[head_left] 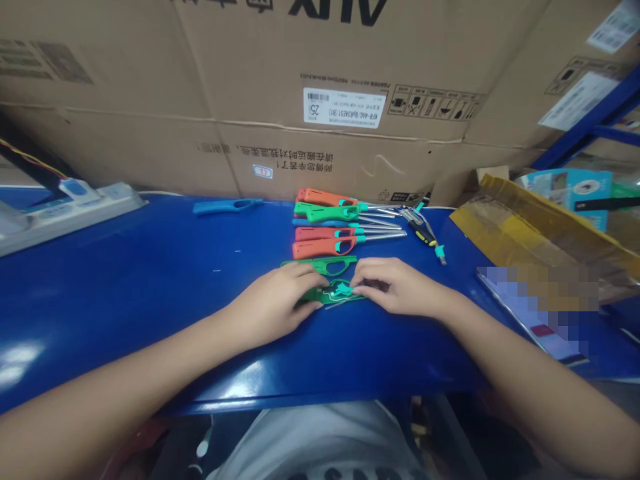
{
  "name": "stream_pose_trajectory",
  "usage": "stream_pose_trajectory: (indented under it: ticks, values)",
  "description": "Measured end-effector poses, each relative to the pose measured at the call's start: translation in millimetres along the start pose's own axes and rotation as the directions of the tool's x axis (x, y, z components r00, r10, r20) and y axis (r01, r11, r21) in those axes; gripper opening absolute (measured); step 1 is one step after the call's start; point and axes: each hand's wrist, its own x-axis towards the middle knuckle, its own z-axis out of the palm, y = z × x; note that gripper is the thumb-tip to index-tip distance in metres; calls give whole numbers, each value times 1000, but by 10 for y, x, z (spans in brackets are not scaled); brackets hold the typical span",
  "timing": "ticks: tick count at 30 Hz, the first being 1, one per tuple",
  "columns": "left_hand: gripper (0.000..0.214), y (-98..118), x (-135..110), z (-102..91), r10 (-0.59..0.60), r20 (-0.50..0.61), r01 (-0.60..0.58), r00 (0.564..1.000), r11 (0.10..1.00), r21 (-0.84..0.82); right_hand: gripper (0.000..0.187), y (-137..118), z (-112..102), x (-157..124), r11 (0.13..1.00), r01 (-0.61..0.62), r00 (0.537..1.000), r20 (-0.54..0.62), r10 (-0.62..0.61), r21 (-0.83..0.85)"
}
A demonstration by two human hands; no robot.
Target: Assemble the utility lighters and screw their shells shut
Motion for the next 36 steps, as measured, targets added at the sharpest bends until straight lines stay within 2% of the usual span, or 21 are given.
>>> stream_pose_trajectory:
  ticks: [8, 15, 21, 26, 36]
  values:
    - [25, -13, -2, 17, 14, -4, -14, 1000, 1000, 0, 9, 24, -3, -7, 1000, 3, 1000, 4, -3, -12]
    - [24, 5, 19, 16, 9, -7, -9, 1000, 999, -44, 13, 13, 54, -6, 998, 65, 998, -15, -65, -25]
    - [26, -2, 18, 32, -35, -8, 34, 999, 994, -101, 18, -47, 89, 4, 978, 111, 994, 18, -109, -179]
    - [25, -2, 26, 37, -51, -7, 49, 999, 991, -127, 25, -91, 88, -14, 913, 197, 980, 35, -197, -358]
    - [24, 7, 35, 38, -78, 13, 79, 997, 985, -151, 26, -102, 112, -26, 873, 232, 967, 8, -253, -430]
